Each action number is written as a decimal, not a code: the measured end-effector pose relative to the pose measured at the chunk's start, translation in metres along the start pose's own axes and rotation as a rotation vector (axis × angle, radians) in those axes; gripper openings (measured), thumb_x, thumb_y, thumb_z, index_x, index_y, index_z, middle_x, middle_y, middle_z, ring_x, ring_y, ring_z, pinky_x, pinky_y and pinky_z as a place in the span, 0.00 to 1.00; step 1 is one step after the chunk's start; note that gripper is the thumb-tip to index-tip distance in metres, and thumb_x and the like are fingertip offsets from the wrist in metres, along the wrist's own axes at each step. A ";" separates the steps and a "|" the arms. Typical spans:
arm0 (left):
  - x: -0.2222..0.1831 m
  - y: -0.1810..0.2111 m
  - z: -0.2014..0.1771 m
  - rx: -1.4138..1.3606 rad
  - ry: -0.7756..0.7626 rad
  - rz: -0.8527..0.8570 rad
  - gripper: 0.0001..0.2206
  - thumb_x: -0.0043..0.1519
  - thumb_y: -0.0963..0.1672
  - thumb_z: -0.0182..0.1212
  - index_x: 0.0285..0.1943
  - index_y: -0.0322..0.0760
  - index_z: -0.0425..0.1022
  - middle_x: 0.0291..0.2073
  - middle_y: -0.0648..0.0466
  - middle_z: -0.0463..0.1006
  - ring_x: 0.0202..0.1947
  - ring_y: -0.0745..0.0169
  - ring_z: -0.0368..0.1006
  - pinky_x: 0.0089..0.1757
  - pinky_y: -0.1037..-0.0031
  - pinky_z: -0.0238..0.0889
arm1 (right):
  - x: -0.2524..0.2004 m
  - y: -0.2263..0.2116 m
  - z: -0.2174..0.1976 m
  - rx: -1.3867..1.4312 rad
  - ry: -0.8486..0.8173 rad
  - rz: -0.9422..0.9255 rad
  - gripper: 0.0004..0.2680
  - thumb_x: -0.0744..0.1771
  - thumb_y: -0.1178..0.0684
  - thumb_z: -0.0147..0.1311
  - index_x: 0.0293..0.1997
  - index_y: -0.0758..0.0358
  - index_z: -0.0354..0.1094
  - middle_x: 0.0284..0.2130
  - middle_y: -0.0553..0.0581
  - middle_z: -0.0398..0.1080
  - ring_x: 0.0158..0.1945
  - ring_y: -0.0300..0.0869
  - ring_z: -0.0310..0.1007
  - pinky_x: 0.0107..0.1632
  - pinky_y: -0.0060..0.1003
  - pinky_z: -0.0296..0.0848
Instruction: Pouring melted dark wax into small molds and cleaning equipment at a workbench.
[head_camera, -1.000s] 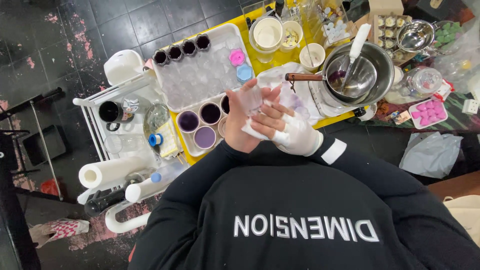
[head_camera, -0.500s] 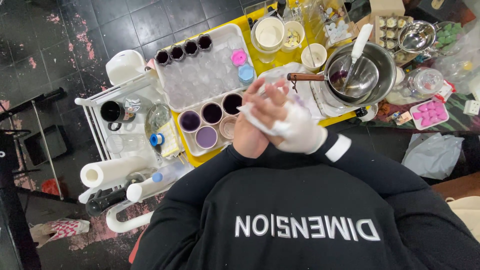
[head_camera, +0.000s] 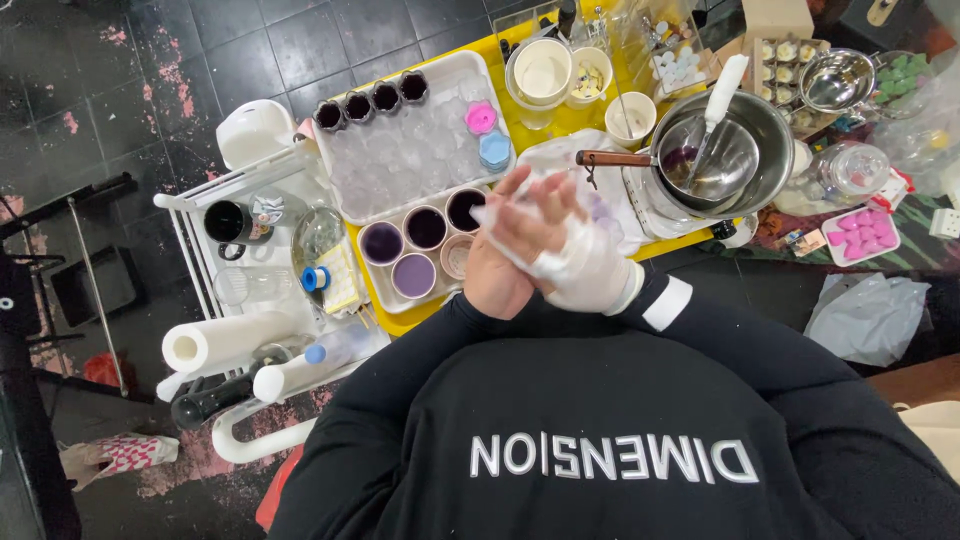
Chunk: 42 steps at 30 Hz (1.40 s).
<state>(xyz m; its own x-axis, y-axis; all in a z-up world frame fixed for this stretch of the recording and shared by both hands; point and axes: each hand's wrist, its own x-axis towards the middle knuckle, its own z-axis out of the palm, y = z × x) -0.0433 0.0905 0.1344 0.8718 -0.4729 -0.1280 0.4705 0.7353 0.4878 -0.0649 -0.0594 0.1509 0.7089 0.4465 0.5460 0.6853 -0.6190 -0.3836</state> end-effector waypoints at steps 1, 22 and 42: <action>-0.001 0.001 0.000 0.001 0.000 0.001 0.25 0.73 0.55 0.42 0.75 0.42 0.54 0.69 0.45 0.65 0.72 0.44 0.58 0.68 0.53 0.55 | -0.001 0.001 -0.002 0.000 0.000 -0.001 0.21 0.68 0.58 0.55 0.72 0.62 0.61 0.73 0.61 0.55 0.78 0.58 0.49 0.77 0.55 0.46; 0.008 -0.024 0.001 0.280 -0.017 0.240 0.36 0.67 0.53 0.67 0.80 0.37 0.54 0.75 0.43 0.60 0.72 0.50 0.60 0.65 0.63 0.51 | -0.017 0.005 -0.004 1.233 0.414 0.544 0.19 0.76 0.53 0.49 0.77 0.65 0.54 0.66 0.57 0.61 0.69 0.43 0.61 0.67 0.35 0.60; 0.015 -0.015 -0.007 1.531 0.003 0.768 0.41 0.61 0.60 0.60 0.79 0.39 0.55 0.73 0.44 0.59 0.77 0.50 0.47 0.72 0.58 0.39 | -0.035 0.038 -0.022 1.614 0.041 0.904 0.22 0.72 0.47 0.50 0.72 0.70 0.56 0.60 0.56 0.68 0.61 0.38 0.68 0.63 0.35 0.66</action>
<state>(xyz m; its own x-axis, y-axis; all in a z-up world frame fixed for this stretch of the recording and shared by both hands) -0.0361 0.0758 0.1188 0.8191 -0.2581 0.5123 -0.5730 -0.3249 0.7524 -0.0669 -0.1125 0.1334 0.9184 0.3420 -0.1990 -0.3618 0.5220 -0.7724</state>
